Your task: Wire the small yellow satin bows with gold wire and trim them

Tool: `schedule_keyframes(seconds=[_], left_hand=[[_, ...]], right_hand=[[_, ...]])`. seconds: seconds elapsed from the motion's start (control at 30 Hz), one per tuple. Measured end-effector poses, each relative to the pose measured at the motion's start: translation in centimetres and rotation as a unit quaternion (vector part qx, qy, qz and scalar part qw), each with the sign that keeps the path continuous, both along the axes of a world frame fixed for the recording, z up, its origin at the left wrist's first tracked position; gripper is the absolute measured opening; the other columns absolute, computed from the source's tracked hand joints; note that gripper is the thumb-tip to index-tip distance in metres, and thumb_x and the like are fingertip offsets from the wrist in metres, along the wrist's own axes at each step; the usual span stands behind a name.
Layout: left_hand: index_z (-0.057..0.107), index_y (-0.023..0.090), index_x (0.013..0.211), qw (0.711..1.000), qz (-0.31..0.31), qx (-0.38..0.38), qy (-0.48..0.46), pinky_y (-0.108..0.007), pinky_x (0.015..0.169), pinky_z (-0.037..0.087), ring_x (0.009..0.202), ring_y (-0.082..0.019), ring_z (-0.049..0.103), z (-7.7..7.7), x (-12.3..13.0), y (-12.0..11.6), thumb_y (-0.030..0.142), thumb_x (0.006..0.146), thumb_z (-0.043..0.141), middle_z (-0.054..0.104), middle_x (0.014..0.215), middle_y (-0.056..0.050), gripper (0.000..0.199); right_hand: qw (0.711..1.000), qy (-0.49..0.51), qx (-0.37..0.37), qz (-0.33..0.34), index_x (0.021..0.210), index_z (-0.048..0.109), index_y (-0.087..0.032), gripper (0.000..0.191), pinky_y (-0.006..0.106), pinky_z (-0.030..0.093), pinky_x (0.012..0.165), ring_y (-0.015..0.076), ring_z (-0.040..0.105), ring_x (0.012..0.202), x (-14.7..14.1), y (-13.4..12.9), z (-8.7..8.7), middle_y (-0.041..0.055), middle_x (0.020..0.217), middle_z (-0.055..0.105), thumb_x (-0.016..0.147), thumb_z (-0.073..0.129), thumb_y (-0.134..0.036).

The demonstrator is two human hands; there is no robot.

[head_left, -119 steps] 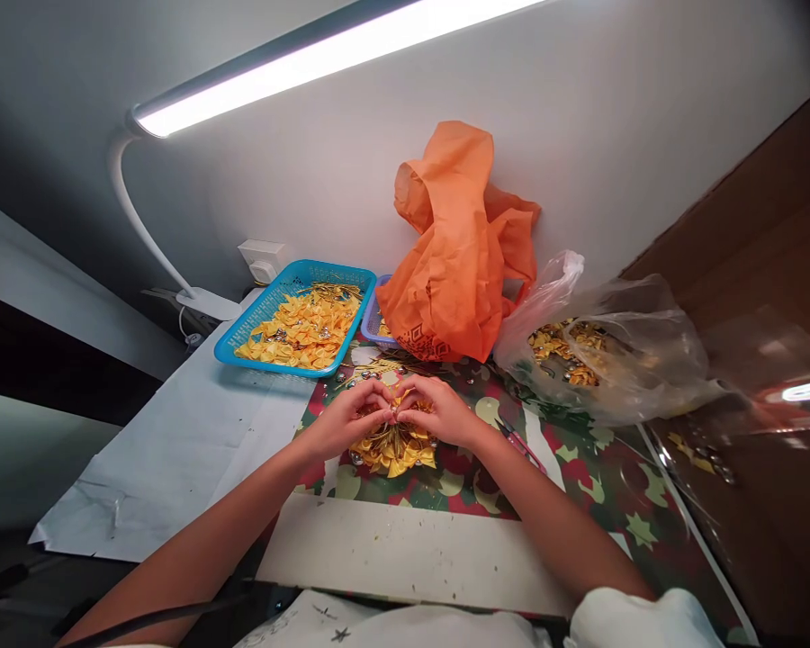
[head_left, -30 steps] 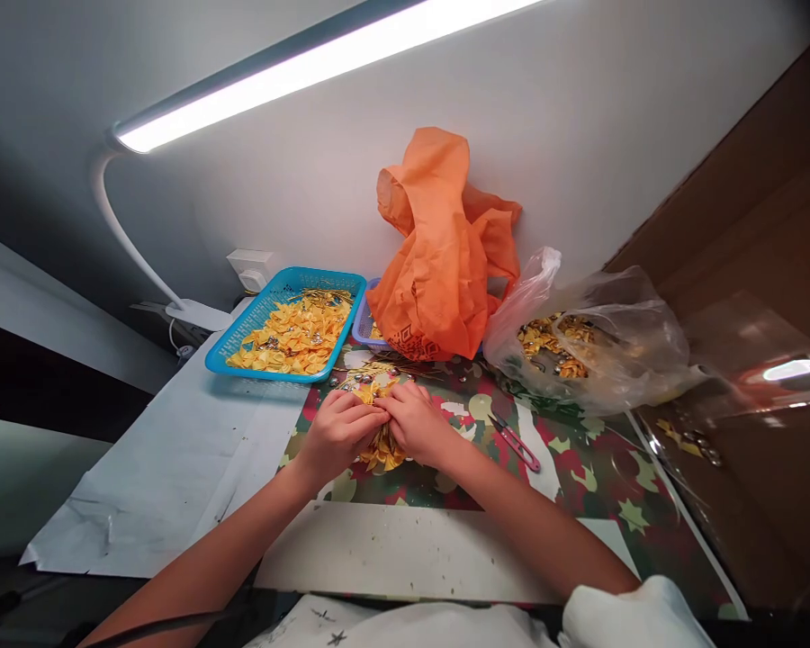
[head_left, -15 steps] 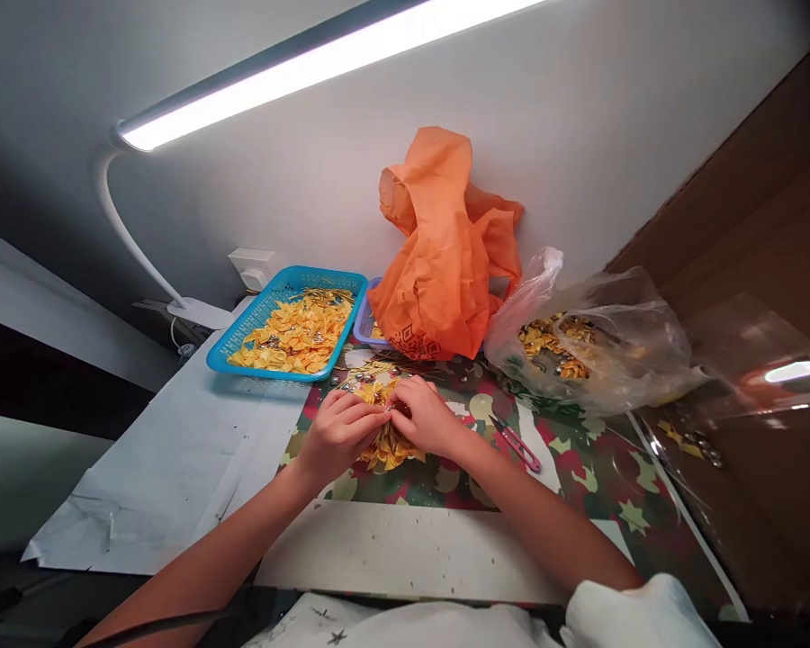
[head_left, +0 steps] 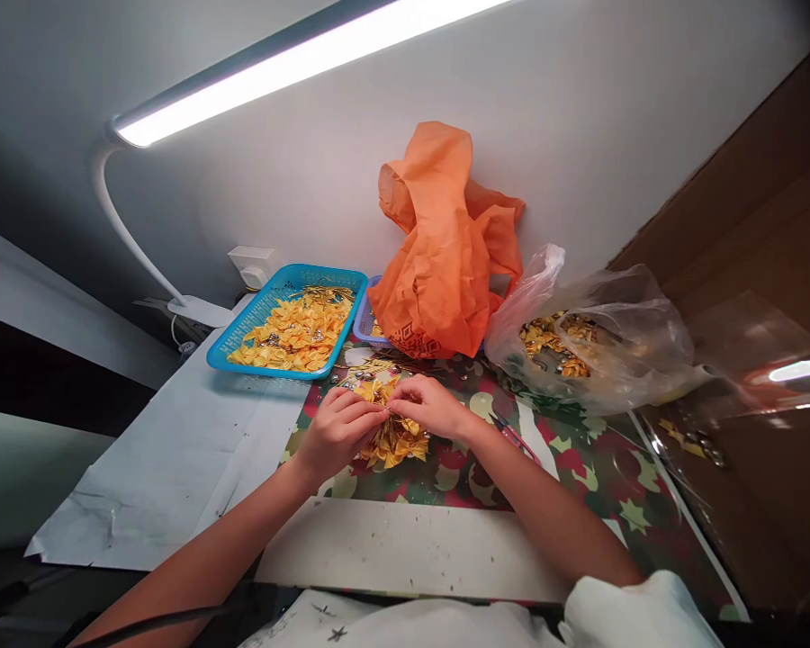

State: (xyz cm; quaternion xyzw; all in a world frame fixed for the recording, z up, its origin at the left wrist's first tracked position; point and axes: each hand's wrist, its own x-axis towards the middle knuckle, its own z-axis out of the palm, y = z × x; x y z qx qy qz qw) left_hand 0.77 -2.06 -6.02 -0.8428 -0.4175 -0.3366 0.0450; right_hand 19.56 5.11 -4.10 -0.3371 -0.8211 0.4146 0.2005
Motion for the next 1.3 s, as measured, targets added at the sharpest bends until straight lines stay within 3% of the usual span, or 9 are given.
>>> schedule_keyframes(seconds=[0.17, 0.3, 0.5, 0.73, 1.07, 1.3], left_hand=[[0.072, 0.025, 0.087, 1.0, -0.005, -0.019, -0.023, -0.033, 0.071, 0.04, 0.072, -0.016, 0.062, -0.1, 0.1, 0.1, 0.019, 0.089, 0.06, 0.079, 0.084, 0.0, 0.014], [0.072, 0.026, 0.082, 0.996, 0.017, -0.057, -0.067, -0.033, 0.074, 0.044, 0.074, -0.016, 0.066, -0.2, 0.2, 0.0, 0.022, 0.088, 0.061, 0.079, 0.083, 0.001, 0.014], [0.072, 0.025, 0.075, 0.976, 0.085, -0.142, -0.14, -0.04, 0.083, 0.046, 0.09, -0.023, 0.069, -0.3, -0.1, -0.6, 0.026, 0.084, 0.066, 0.078, 0.095, -0.002, 0.011], [0.07, 0.023, 0.071, 0.944, 0.125, -0.226, -0.207, -0.047, 0.095, 0.048, 0.108, -0.027, 0.066, -1.1, -0.4, -0.9, 0.029, 0.083, 0.066, 0.077, 0.106, -0.006, 0.014], [0.071, 0.023, 0.073, 0.94, 0.133, -0.238, -0.204, -0.052, 0.103, 0.041, 0.119, -0.029, 0.058, -0.9, -0.4, -0.9, 0.033, 0.082, 0.064, 0.071, 0.119, -0.008, 0.015], [0.064, 0.023, 0.076, 0.965, 0.145, -0.2, -0.088, -0.053, 0.101, 0.037, 0.122, -0.03, 0.052, 0.5, -0.2, -1.0, 0.032, 0.088, 0.054, 0.063, 0.129, -0.008, 0.019]], right_hand=[[1.0, 0.012, -0.013, -0.009, 0.068, 0.067, -0.016, 0.012, 0.023, 0.039, 0.067, 0.0126, 0.058, 0.072, -0.1, 0.1, -0.3, -0.0006, 0.072, 0.068, 0.079, 0.065, -0.014], [0.998, 0.018, -0.012, -0.059, 0.064, 0.063, -0.016, 0.014, 0.023, 0.038, 0.068, 0.0141, 0.056, 0.076, -0.2, -0.2, -1.2, -0.0004, 0.07, 0.066, 0.078, 0.063, -0.014], [0.989, 0.006, -0.019, -0.147, 0.064, 0.061, -0.017, 0.016, 0.026, 0.038, 0.074, 0.0174, 0.055, 0.081, 0.3, -0.3, -2.5, 0.0014, 0.074, 0.066, 0.078, 0.057, -0.014], [0.982, -0.014, -0.013, -0.187, 0.065, 0.058, -0.018, 0.016, 0.029, 0.036, 0.076, 0.0194, 0.052, 0.086, 0.6, -1.3, -2.9, 0.0018, 0.073, 0.063, 0.08, 0.056, -0.015], [0.984, -0.041, -0.009, -0.172, 0.073, 0.063, -0.018, 0.014, 0.03, 0.035, 0.079, 0.0201, 0.053, 0.091, 0.9, -1.3, -2.3, 0.0025, 0.081, 0.067, 0.085, 0.057, -0.02], [0.993, -0.061, 0.009, -0.101, 0.069, 0.063, -0.016, 0.033, 0.025, 0.036, 0.074, 0.0156, 0.056, 0.081, 1.3, 0.2, -1.4, 0.0024, 0.081, 0.066, 0.095, 0.044, -0.027]])
